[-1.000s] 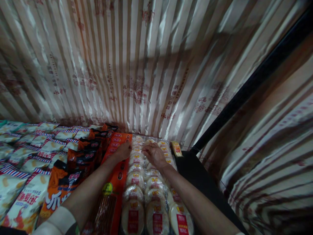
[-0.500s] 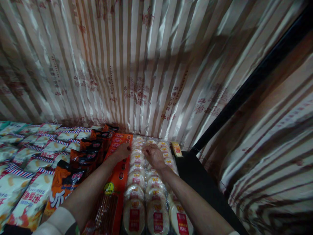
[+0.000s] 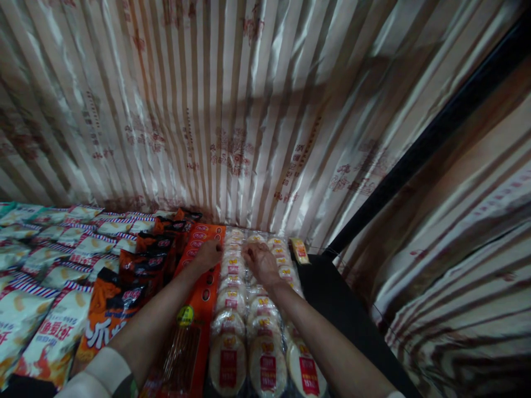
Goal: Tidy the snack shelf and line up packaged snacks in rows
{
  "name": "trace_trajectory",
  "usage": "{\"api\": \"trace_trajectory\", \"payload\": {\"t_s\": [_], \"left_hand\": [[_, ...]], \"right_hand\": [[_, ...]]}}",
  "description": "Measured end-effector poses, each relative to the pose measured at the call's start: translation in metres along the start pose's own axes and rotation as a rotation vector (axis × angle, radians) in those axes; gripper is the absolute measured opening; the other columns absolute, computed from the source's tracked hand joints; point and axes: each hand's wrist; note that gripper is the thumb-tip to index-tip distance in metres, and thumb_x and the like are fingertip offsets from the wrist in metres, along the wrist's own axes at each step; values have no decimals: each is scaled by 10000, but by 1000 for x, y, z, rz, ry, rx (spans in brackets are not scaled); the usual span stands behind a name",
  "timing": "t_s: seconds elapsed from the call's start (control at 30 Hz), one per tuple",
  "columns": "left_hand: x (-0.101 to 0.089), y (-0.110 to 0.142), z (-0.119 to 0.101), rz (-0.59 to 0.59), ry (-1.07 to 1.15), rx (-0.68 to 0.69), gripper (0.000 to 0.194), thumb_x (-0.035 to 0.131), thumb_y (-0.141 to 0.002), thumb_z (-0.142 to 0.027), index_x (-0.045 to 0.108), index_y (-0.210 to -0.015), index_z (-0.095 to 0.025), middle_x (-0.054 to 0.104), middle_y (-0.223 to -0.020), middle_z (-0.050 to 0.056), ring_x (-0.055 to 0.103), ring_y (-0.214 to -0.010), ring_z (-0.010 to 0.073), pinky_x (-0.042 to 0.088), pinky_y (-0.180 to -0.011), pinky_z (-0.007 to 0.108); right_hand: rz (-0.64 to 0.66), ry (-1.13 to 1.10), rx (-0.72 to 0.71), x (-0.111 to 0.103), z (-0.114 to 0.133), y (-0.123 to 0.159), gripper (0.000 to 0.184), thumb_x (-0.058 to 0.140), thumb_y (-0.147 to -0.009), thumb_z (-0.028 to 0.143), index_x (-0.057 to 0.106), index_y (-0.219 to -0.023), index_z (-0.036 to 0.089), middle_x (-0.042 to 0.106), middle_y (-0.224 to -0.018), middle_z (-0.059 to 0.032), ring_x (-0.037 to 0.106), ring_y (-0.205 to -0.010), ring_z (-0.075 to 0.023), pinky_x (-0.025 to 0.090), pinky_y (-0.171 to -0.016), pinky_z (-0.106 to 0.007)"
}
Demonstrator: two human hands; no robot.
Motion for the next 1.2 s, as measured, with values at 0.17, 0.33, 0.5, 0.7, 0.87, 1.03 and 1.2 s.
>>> {"api": "trace_trajectory", "payload": {"t_s": [0.17, 0.33, 0.5, 0.7, 0.87, 1.03, 1.2], "left_hand": [[1, 1, -1, -15, 1, -5, 171, 503, -716, -38, 634, -699, -146, 652, -721, 29, 587, -693, 134, 411, -632, 217], [3, 1, -1, -25, 24, 4, 173, 506, -713, -34, 624, -681, -155, 647, -714, 31, 589, -689, 139, 410, -629, 223], [3, 1, -1, -35, 45, 11, 175, 505, -708, -33, 600, -639, -163, 629, -675, 21, 583, -683, 141, 407, -627, 225], [4, 3, 2, -45, 83, 27, 155, 508, -706, -36, 596, -661, -156, 623, -683, 20, 574, -672, 134, 410, -627, 227], [5, 5, 5, -37, 118, 40, 134, 520, -716, -47, 587, -684, -158, 622, -692, 9, 568, -666, 120, 412, -622, 213], [4, 6, 7, -34, 135, 24, 106, 530, -713, -59, 584, -704, -149, 620, -695, 14, 574, -674, 123, 409, -609, 209], [3, 5, 11, -28, 138, -8, 84, 524, -728, -86, 583, -744, -143, 618, -694, 18, 572, -652, 129, 397, -575, 213]], "right_hand": [[-30, -44, -122, -3, 0, 10, 49, 595, -823, 182, 643, -825, 192, 632, -850, -52, 544, -872, -194, 442, -805, -294], [45, -81, -248, -13, 3, 18, 154, 547, -885, 283, 683, -865, 214, 643, -874, -44, 547, -897, -184, 430, -844, -309], [96, -90, -264, -18, 4, 19, 107, 616, -842, 287, 687, -808, 214, 645, -856, -37, 546, -903, -184, 430, -837, -315], [37, -131, -214, -14, 7, 21, 40, 649, -797, 186, 676, -768, 193, 629, -851, -43, 536, -890, -186, 449, -792, -295], [0, -105, -162, -11, 9, 21, 71, 632, -800, 166, 681, -755, 192, 615, -833, -49, 529, -887, -196, 457, -785, -298], [-10, -73, -155, -10, 12, 17, 71, 634, -804, 195, 684, -754, 198, 614, -839, -50, 531, -888, -201, 463, -790, -306], [-18, -25, -134, -8, 14, 16, 79, 625, -814, 209, 686, -767, 195, 624, -846, -64, 531, -885, -210, 459, -800, -313]]}}
Point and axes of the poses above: each hand's wrist, its own y-axis away from the middle knuckle, its own x-axis out of the palm, z = x × y
